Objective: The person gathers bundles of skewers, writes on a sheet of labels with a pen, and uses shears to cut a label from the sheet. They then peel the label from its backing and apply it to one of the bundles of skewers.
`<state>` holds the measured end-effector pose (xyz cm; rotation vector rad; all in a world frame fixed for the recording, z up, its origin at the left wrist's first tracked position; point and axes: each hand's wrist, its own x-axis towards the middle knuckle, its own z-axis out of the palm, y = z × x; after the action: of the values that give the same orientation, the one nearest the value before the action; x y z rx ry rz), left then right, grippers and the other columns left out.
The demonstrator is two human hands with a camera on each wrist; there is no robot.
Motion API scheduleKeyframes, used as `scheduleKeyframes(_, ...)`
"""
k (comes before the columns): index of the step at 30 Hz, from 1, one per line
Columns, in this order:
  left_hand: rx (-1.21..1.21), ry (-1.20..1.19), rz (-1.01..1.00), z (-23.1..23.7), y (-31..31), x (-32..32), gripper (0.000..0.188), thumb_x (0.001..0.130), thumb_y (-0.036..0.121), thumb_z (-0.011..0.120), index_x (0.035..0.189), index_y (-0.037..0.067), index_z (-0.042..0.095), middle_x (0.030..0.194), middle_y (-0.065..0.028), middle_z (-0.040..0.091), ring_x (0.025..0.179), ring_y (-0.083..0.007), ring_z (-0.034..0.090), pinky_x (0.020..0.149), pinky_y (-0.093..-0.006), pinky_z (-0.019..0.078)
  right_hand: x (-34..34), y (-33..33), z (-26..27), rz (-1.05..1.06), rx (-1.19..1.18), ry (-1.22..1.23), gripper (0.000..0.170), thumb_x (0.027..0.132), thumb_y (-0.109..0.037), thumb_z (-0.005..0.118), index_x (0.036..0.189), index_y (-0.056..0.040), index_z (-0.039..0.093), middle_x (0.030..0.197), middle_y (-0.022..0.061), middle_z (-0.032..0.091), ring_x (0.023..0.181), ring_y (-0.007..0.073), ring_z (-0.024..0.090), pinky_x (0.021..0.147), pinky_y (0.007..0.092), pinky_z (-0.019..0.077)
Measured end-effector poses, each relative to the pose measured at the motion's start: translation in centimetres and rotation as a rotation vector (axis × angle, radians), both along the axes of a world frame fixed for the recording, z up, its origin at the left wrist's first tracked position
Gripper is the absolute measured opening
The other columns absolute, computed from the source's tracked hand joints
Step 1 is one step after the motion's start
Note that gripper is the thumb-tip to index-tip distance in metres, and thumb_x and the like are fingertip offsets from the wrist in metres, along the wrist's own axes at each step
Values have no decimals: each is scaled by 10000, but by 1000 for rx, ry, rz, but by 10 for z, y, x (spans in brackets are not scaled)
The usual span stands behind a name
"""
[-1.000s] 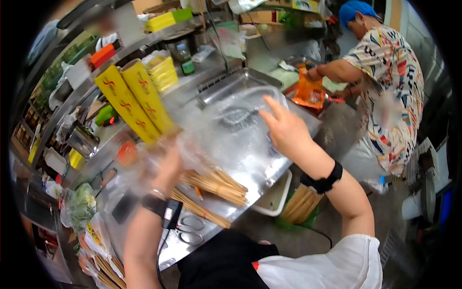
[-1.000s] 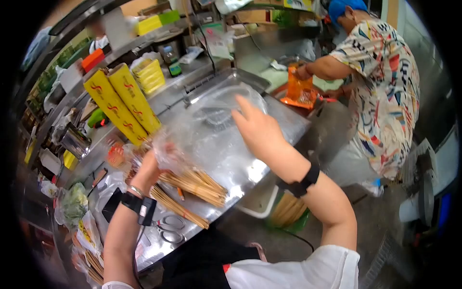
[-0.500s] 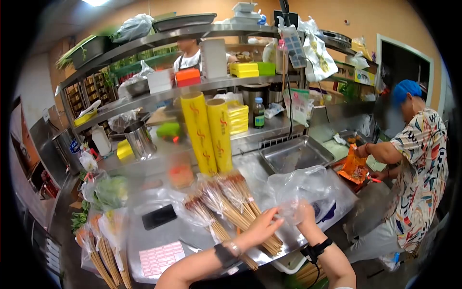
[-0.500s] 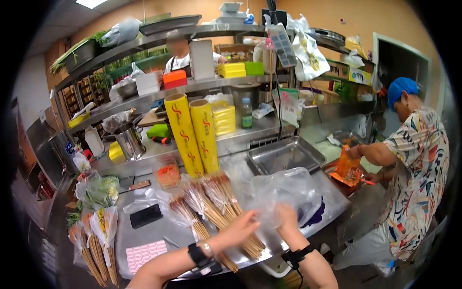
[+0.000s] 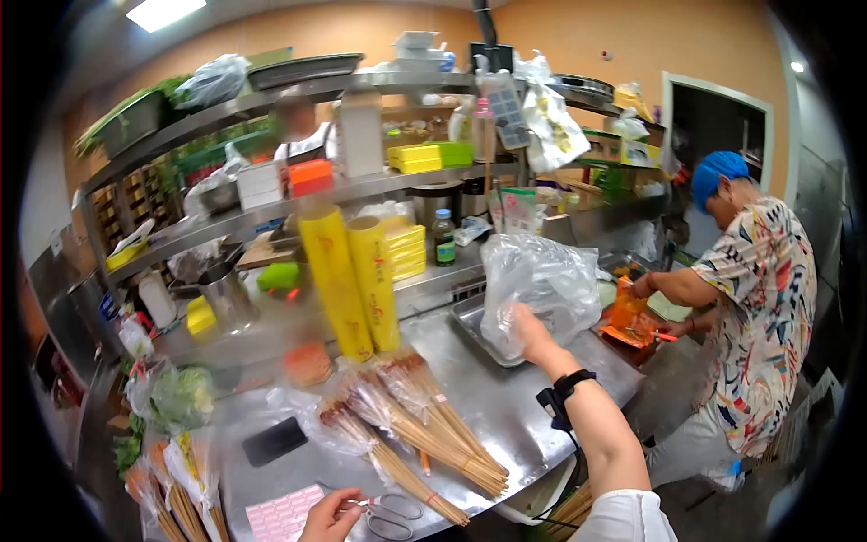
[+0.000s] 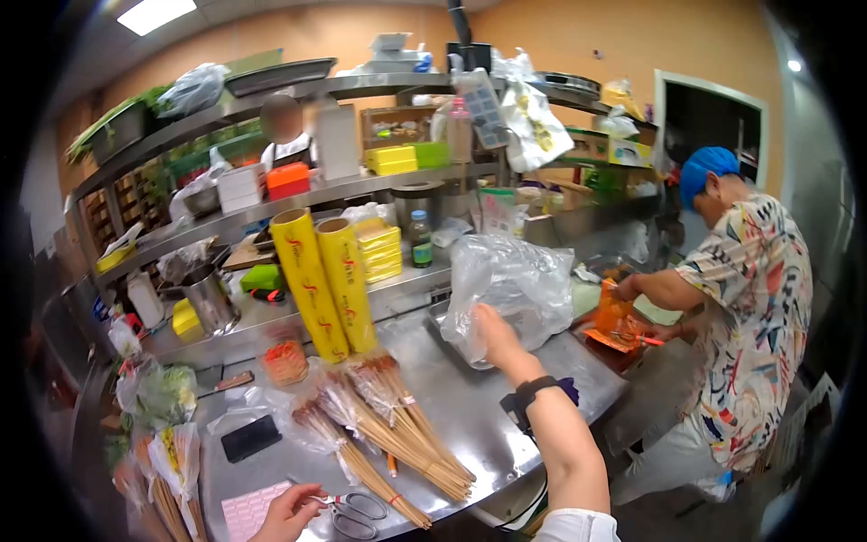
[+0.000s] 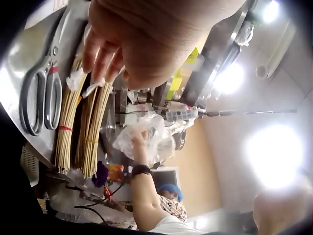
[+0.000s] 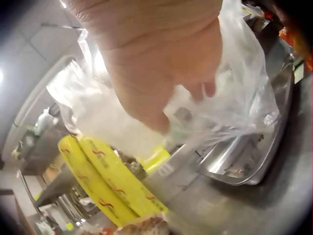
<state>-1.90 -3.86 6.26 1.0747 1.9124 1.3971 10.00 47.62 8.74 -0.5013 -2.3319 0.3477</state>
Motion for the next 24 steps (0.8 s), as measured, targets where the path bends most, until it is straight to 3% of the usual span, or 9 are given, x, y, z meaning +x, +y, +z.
scheduleKeyframes(2,46,-32,56,-3,-15,2,359,973,143,566,1306,14,529,1149,-94,640,964,-159,620,799,-295,524,-4,-10,3,15,-81,-321,822,714,14,633,1469,-102,332,1544,209,269,1337,395,409,1058,409,412)
scheduleKeyframes(4,56,-93,98,-2,-29,5,359,972,139,565,1307,15,524,1158,-94,636,970,-162,623,802,-295,524,-6,-28,7,-43,-87,-392,768,710,2,650,1429,-102,401,1504,206,339,1275,390,470,1019,425,441)
scheduleKeyframes(6,80,-92,116,-15,-40,4,360,972,135,564,1308,18,516,1173,-96,629,971,-162,625,805,-291,522,-7,-19,-27,-80,140,-328,536,706,-6,674,1231,-67,586,1249,187,603,1093,399,596,906,444,501)
scheduleKeyframes(10,156,-151,201,-8,-55,17,261,981,121,552,1223,25,555,1054,-76,651,875,-131,617,760,-267,513,13,-103,14,-25,29,-227,112,768,-58,719,860,-28,663,766,123,693,711,307,682,639,391,535)
scheduleKeyframes(12,36,-217,154,-15,-61,17,331,975,116,562,1286,12,519,1111,-97,646,948,-154,646,837,-275,524,18,-151,31,96,-309,-89,120,792,-117,733,735,-41,659,660,120,671,587,281,662,557,364,512)
scheduleKeyframes(15,5,-372,143,-29,-63,25,342,976,84,561,1303,3,509,1111,-104,662,992,-160,664,885,-276,535,23,-225,60,321,-406,-66,238,855,-185,735,722,-21,625,587,68,626,522,127,596,516,280,473)
scheduleKeyframes(19,-13,-302,107,-47,-62,25,301,961,79,597,1247,8,536,1062,-85,669,916,-139,669,807,-247,537,23,-312,97,806,-1233,-27,229,921,-190,669,787,-8,631,675,38,631,615,92,589,583,254,477)
scheduleKeyframes(23,5,-327,158,-62,-73,25,120,962,77,598,1065,17,591,968,-62,674,810,-104,646,700,-225,512,18,-402,149,1026,-1644,397,256,994,-229,554,893,3,589,817,80,635,768,141,598,714,272,490)
scheduleKeyframes(24,72,-362,188,-66,-76,26,88,963,80,596,1025,17,592,945,-63,675,799,-104,642,702,-229,513,19,-397,149,1260,-1557,205,569,928,-526,381,1203,-29,409,1149,158,502,1042,235,506,909,363,398)
